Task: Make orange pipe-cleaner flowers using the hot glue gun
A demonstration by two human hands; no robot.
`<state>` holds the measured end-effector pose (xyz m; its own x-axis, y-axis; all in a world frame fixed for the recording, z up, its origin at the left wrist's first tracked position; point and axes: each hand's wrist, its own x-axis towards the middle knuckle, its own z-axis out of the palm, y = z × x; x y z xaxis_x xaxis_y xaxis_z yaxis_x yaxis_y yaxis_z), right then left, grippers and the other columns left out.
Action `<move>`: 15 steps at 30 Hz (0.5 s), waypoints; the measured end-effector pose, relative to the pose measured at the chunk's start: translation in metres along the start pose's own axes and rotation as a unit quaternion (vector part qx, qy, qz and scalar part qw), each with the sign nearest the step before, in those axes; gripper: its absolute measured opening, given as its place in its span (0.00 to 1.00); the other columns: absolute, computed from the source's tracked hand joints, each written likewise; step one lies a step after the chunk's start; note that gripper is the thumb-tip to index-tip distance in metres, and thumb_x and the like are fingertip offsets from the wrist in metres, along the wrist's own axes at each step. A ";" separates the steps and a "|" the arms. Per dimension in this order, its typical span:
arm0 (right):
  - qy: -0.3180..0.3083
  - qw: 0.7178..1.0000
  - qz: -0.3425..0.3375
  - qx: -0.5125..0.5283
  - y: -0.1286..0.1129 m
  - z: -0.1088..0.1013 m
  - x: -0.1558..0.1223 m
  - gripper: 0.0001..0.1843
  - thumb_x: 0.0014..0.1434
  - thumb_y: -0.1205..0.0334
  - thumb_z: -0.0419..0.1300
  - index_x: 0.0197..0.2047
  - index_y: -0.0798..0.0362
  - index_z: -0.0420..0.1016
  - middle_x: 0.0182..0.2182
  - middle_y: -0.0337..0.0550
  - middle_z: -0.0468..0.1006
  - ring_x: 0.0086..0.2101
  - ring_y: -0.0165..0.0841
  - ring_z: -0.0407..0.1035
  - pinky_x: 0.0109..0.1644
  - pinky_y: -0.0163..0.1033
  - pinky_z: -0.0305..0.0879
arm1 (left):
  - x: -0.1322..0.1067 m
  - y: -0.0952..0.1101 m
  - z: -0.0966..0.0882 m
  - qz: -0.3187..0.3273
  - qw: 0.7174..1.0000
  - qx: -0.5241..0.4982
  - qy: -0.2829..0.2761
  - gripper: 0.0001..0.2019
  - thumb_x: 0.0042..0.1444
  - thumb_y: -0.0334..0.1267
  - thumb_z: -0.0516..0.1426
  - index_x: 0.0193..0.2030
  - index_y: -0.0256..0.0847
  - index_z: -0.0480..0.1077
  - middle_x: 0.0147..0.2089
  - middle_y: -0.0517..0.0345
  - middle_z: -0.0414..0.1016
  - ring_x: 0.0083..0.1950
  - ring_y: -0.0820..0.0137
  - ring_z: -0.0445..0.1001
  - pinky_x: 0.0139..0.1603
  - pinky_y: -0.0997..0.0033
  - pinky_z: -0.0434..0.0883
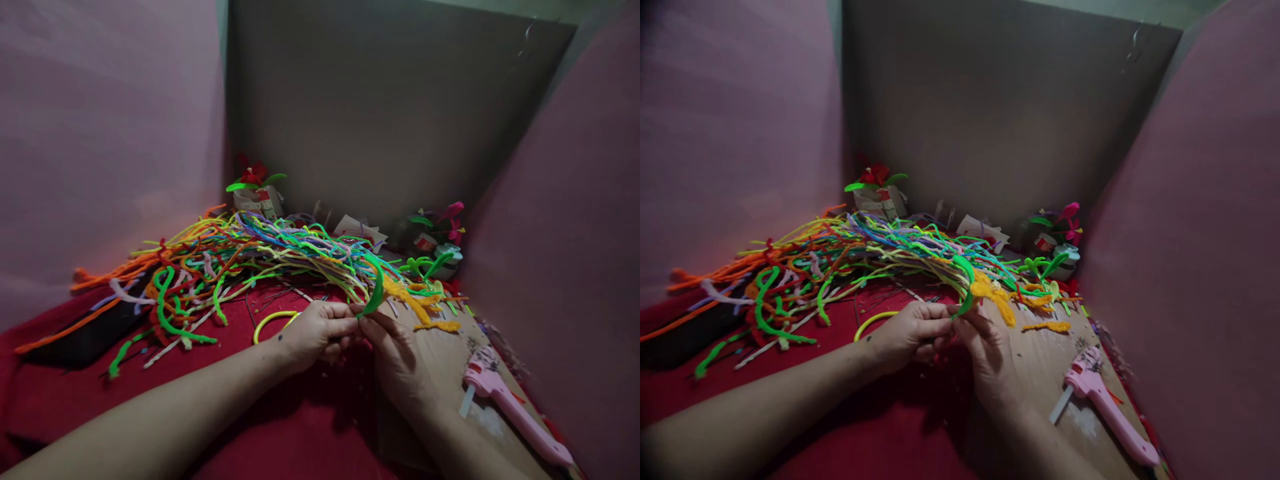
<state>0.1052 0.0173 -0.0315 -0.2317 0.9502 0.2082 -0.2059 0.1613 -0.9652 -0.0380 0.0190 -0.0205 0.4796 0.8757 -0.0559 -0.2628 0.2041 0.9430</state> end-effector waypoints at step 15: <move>0.050 0.989 -0.072 -0.118 -0.012 0.005 -0.002 0.06 0.51 0.62 0.58 0.30 0.49 0.77 0.31 0.38 0.78 0.37 0.36 0.70 0.49 0.42 0.61 | -0.008 -0.006 0.007 0.230 0.878 0.401 0.126 0.10 0.55 0.35 0.52 0.24 0.38 0.67 0.22 0.63 0.63 0.25 0.76 0.61 0.29 0.77 0.59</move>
<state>0.1037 0.0121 -0.0198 -0.1182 0.9328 0.3403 0.0014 0.3429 -0.9394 -0.0344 0.0081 -0.0230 0.2507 0.8744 0.4153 0.3414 -0.4814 0.8073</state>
